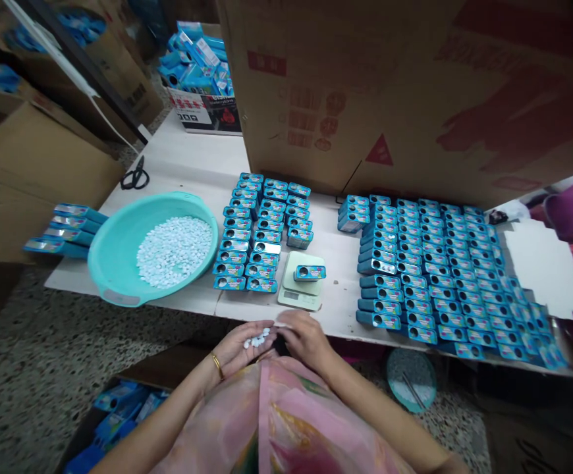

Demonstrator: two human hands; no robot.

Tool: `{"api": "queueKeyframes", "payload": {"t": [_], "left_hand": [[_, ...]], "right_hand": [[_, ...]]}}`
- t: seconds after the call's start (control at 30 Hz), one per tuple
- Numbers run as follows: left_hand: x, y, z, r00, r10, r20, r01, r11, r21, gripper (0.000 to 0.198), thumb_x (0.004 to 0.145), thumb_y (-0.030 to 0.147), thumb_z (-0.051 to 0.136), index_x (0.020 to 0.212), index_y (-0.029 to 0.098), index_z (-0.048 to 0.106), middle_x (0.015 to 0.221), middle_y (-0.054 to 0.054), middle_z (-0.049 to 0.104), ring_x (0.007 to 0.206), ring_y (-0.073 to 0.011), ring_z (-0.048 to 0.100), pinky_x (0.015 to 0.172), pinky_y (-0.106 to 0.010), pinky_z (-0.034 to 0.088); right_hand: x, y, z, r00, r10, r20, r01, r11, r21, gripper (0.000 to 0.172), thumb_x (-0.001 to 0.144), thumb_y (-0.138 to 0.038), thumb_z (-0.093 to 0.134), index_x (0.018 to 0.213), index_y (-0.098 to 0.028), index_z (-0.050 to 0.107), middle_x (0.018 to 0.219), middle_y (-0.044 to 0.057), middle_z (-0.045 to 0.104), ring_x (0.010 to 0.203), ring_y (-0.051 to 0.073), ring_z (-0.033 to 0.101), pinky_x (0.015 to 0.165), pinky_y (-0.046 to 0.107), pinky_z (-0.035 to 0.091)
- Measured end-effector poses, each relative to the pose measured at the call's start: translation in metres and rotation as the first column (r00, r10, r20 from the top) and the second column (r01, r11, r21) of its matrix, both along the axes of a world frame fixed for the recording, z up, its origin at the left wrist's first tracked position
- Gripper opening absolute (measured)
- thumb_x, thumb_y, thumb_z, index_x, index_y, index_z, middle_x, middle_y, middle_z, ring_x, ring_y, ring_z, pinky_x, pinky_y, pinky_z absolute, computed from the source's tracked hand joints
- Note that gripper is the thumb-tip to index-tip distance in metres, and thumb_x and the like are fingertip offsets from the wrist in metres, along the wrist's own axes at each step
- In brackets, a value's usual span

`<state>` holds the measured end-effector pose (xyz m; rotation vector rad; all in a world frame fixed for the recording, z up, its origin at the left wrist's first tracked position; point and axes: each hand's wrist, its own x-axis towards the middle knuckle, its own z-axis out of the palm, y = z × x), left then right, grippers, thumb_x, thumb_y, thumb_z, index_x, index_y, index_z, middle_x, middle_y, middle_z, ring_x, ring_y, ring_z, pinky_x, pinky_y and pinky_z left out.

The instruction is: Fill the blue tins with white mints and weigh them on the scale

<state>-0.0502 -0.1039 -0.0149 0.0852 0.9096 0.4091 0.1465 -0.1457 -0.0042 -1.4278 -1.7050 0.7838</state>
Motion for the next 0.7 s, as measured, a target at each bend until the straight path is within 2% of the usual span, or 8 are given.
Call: {"api": "queueKeyframes", "payload": {"t": [0.07, 0.13, 0.23, 0.33, 0.4, 0.53, 0.63, 0.7], "left_hand": [[-0.001, 0.005, -0.001, 0.999, 0.048, -0.012, -0.049, 0.998, -0.027, 0.017, 0.072, 0.01, 0.054, 0.087, 0.006, 0.06, 0.086, -0.014, 0.064, 0.08, -0.0173, 0.061, 0.07, -0.024, 0.049], [0.0, 0.012, -0.002, 0.994, 0.106, -0.017, -0.107, 0.993, -0.048, 0.015, 0.075, 0.014, 0.052, 0.084, 0.007, 0.061, 0.082, -0.012, 0.065, 0.077, -0.0156, 0.061, 0.067, -0.022, 0.05], [0.006, 0.026, -0.002, 0.982, 0.186, -0.012, -0.186, 0.981, -0.056, 0.016, 0.077, 0.017, 0.05, 0.084, 0.007, 0.06, 0.082, -0.011, 0.065, 0.08, -0.0154, 0.061, 0.072, -0.024, 0.05], [0.015, 0.04, -0.001, 0.968, 0.25, 0.006, -0.25, 0.967, -0.047, 0.018, 0.077, 0.018, 0.05, 0.087, 0.006, 0.059, 0.086, -0.013, 0.064, 0.084, -0.0175, 0.06, 0.077, -0.027, 0.049], [0.024, 0.049, -0.001, 0.956, 0.291, 0.019, -0.29, 0.956, -0.041, 0.02, 0.078, 0.019, 0.049, 0.088, 0.005, 0.059, 0.086, -0.014, 0.064, 0.084, -0.0182, 0.06, 0.077, -0.028, 0.049], [0.047, 0.066, 0.0, 0.934, 0.348, 0.078, -0.346, 0.937, -0.037, 0.021, 0.078, 0.021, 0.046, 0.084, 0.006, 0.059, 0.077, -0.012, 0.064, 0.076, -0.0173, 0.061, 0.074, -0.029, 0.049], [0.065, 0.077, 0.003, 0.927, 0.341, 0.155, -0.338, 0.94, -0.046, 0.024, 0.079, 0.024, 0.044, 0.087, 0.005, 0.059, 0.079, -0.012, 0.064, 0.073, -0.016, 0.061, 0.071, -0.027, 0.048], [0.074, 0.081, 0.005, 0.927, 0.318, 0.199, -0.313, 0.948, -0.059, 0.03, 0.081, 0.025, 0.04, 0.088, 0.002, 0.058, 0.08, -0.013, 0.064, 0.073, -0.0151, 0.06, 0.068, -0.025, 0.047]], "right_hand": [[0.029, 0.007, -0.013, 0.962, -0.274, -0.002, 0.274, 0.962, 0.002, 0.027, 0.081, -0.026, 0.045, 0.108, -0.021, 0.049, 0.103, 0.009, 0.054, 0.096, 0.018, 0.051, 0.078, 0.034, 0.044], [0.06, 0.023, -0.031, 0.916, -0.4, 0.015, 0.4, 0.916, -0.004, 0.041, 0.082, -0.027, 0.042, 0.12, -0.017, 0.035, 0.114, 0.014, 0.046, 0.101, 0.021, 0.047, 0.078, 0.039, 0.043], [0.089, 0.055, -0.055, 0.926, -0.375, 0.036, 0.376, 0.926, -0.025, 0.051, 0.075, -0.03, 0.051, 0.121, -0.016, 0.034, 0.116, 0.013, 0.045, 0.102, 0.022, 0.047, 0.077, 0.038, 0.044], [0.089, 0.079, -0.056, 0.972, -0.225, 0.063, 0.227, 0.973, -0.036, 0.035, 0.075, -0.028, 0.051, 0.108, -0.017, 0.048, 0.1, 0.008, 0.056, 0.089, 0.019, 0.053, 0.074, 0.034, 0.046], [0.076, 0.084, -0.039, 0.987, -0.132, 0.093, 0.135, 0.991, -0.024, 0.031, 0.076, -0.026, 0.049, 0.105, -0.018, 0.051, 0.093, 0.006, 0.057, 0.085, 0.019, 0.054, 0.074, 0.035, 0.045], [0.044, 0.078, 0.02, 0.969, 0.056, 0.242, -0.07, 0.996, 0.051, 0.04, 0.076, -0.018, 0.051, 0.116, -0.024, 0.048, 0.108, 0.007, 0.052, 0.103, 0.022, 0.044, 0.092, 0.042, 0.031], [0.024, 0.074, 0.058, 0.8, 0.193, 0.568, -0.322, 0.937, 0.135, 0.041, 0.08, -0.012, 0.043, 0.12, -0.025, 0.044, 0.115, 0.007, 0.05, 0.109, 0.023, 0.039, 0.097, 0.045, 0.023], [0.016, 0.074, 0.071, 0.695, 0.214, 0.686, -0.419, 0.896, 0.145, 0.04, 0.082, -0.012, 0.039, 0.12, -0.023, 0.043, 0.114, 0.009, 0.05, 0.109, 0.023, 0.038, 0.096, 0.044, 0.024]]}}
